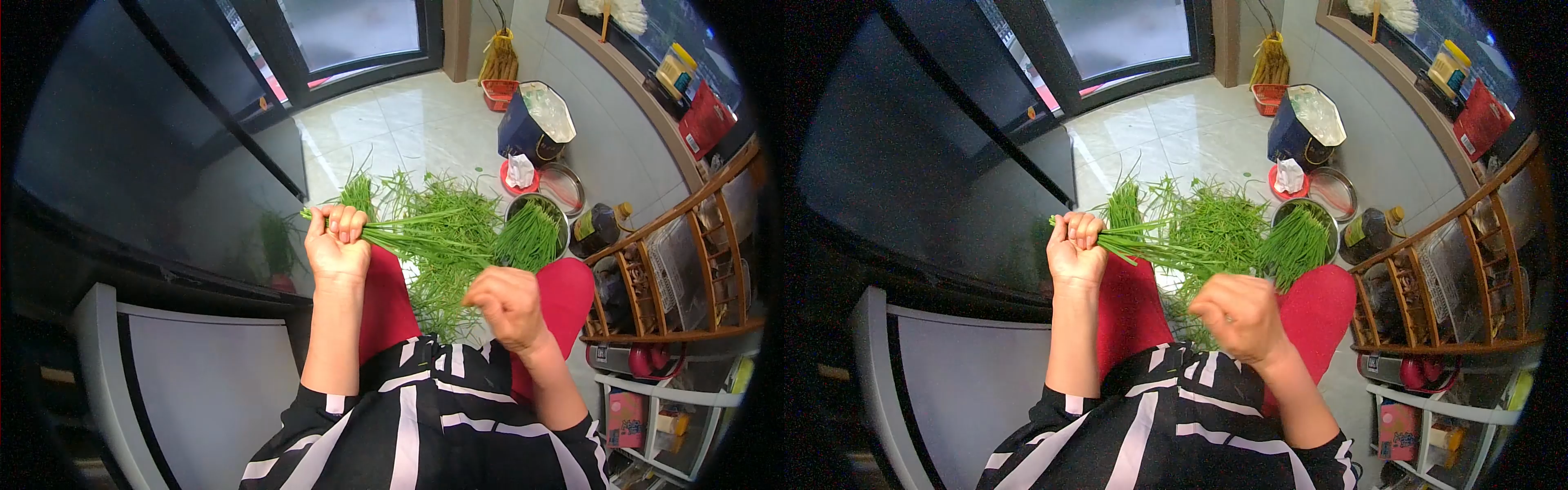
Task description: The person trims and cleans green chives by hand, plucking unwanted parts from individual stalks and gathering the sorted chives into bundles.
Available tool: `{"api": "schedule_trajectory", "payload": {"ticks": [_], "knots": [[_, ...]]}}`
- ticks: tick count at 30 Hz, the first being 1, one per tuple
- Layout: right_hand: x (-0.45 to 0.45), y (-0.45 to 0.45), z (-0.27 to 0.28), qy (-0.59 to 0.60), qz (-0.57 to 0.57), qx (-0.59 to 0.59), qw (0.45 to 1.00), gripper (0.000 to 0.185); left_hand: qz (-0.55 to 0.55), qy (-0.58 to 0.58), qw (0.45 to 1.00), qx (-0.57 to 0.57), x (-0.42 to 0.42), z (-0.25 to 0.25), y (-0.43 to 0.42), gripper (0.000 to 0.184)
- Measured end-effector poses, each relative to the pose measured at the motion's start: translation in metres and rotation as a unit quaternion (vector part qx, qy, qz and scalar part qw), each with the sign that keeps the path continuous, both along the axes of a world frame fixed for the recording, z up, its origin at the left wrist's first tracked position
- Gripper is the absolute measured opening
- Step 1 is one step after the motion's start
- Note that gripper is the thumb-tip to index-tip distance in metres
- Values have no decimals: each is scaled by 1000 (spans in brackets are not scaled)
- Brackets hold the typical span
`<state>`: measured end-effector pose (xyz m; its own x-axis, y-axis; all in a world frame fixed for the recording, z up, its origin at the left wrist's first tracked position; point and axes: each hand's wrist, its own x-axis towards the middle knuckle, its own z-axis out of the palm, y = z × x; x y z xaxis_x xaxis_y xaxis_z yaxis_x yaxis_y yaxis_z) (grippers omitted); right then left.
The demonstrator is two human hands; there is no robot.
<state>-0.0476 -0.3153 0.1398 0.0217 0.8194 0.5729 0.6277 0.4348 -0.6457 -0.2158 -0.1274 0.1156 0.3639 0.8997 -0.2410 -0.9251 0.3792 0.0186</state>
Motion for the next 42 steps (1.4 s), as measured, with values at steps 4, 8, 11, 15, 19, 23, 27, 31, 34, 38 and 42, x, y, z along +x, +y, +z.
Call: {"api": "schedule_trajectory", "payload": {"ticks": [4, 8, 11, 15, 19, 23, 27, 31, 34, 38, 42], "knots": [[3, -5, 18, 66, -170, -24, 983, 4, -14, -18, 1000, 17, -1, -1, 0, 33], [9, -3, 31, 40, -167, -56, 984, 8, -20, -11, 999, 24, 1, 0, -3, 32], [5, 3, 35, 68, -154, -93, 981, 8, -46, -29, 996, 70, 1, -1, -4, 30], [6, 8, 31, 82, -121, -153, 977, 14, -59, -37, 994, 89, 1, 1, -6, 29], [2, 9, 34, 85, -112, -226, 964, 18, -70, -43, 992, 100, 2, 3, -8, 28], [-1, 11, 33, 70, -121, -243, 960, 21, -79, -49, 989, 113, 4, 3, -8, 29], [-6, 15, 31, 63, -134, -250, 957, 21, -100, -65, 985, 127, 6, 6, -11, 33], [-7, 18, 26, 76, -154, -250, 953, 18, -129, -94, 976, 147, 6, 4, -11, 43], [-3, 19, 21, 100, -174, -193, 960, 17, -139, -86, 977, 139, 5, 9, -12, 49], [2, 20, 20, 107, -165, -172, 965, 16, -196, -91, 957, 194, 2, 7, -13, 51], [3, 19, 25, 82, -139, -186, 969, 14, -217, -97, 949, 209, 3, 9, -16, 49]]}}
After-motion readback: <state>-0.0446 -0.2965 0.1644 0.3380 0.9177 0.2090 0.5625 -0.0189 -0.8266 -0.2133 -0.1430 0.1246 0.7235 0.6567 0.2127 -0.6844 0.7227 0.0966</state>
